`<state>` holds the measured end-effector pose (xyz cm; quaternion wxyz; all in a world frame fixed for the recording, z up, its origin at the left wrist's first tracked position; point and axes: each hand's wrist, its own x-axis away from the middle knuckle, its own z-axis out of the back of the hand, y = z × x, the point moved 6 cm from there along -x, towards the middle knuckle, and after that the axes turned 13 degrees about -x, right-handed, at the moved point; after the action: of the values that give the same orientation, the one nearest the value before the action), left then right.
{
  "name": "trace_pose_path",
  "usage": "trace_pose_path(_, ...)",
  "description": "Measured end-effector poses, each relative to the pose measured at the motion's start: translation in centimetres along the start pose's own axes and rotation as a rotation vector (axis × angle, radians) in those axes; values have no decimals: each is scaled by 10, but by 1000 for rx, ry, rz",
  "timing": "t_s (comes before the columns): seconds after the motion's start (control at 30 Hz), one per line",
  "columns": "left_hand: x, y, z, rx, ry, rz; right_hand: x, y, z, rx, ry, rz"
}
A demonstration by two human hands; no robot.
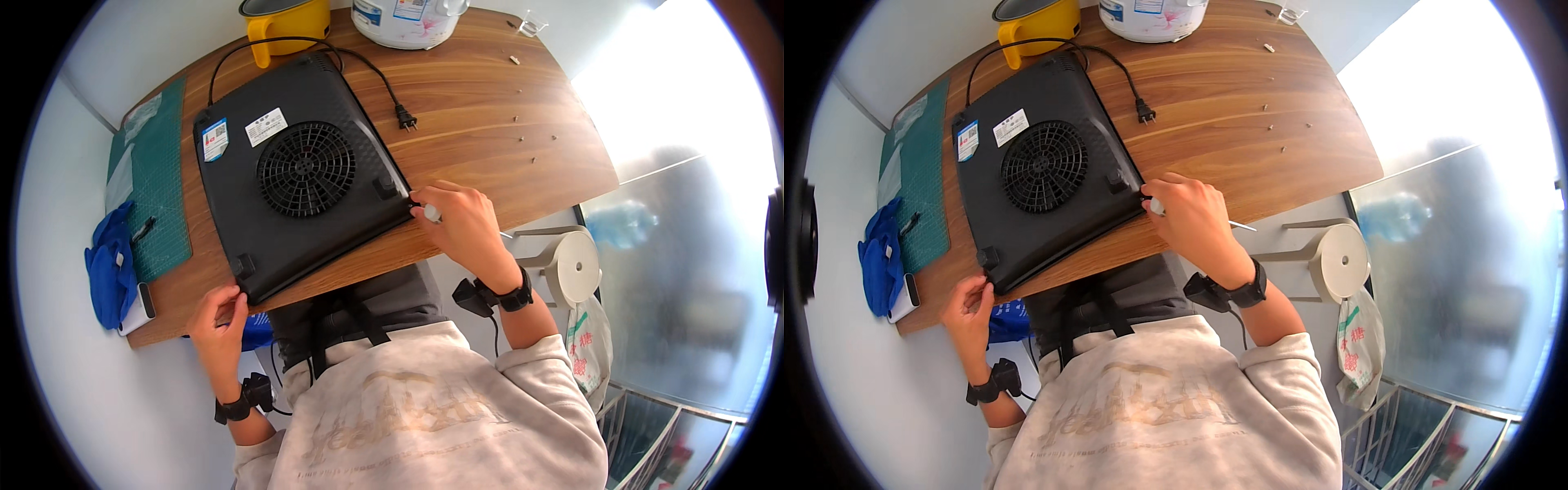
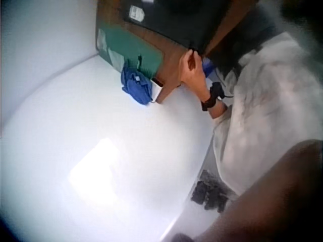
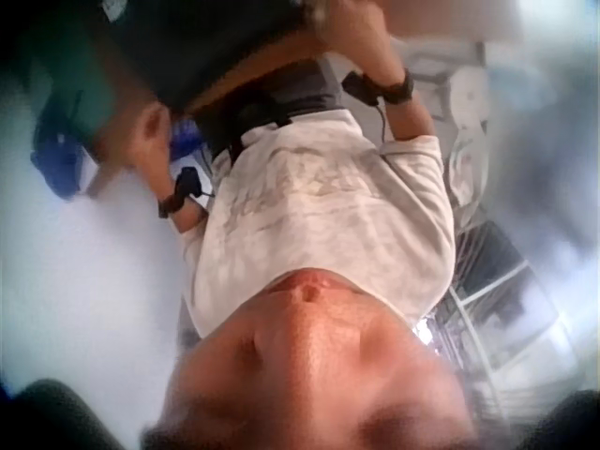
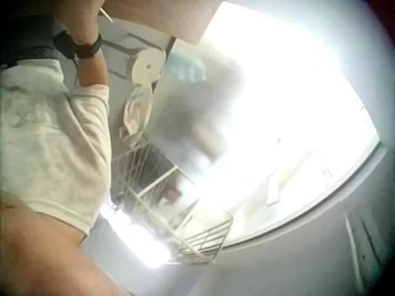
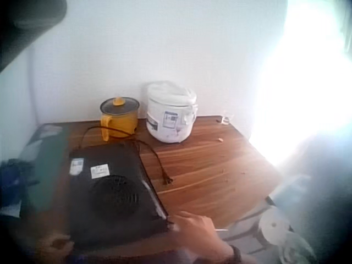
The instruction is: The person assembles a portable induction cooktop by first connecting internal wires to a circuit board, then placing the top cover over the unit. They flip the cooktop over and use a screwdriver to fasten multiple screws into the bottom casing, securing the device.
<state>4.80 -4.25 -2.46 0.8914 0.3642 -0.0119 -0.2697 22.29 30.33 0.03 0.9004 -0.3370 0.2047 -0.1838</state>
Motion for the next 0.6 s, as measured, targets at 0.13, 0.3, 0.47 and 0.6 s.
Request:
trace_pose_path(0.13,1,-1,-1,-28,-31,25,-4,3,11,-140,-19,-14)
trace_pose_path(0.3,-6,4,5,-30,-54,-15,-9,-23,68,-221,124,-33)
trace_pose_path(0.47,-16,39,8,-105,19,-202,-9,-58,134,-68,390,172)
trace_pose_path(0.6,-22,73,2,-230,76,-362,-12,-67,145,-104,444,110)
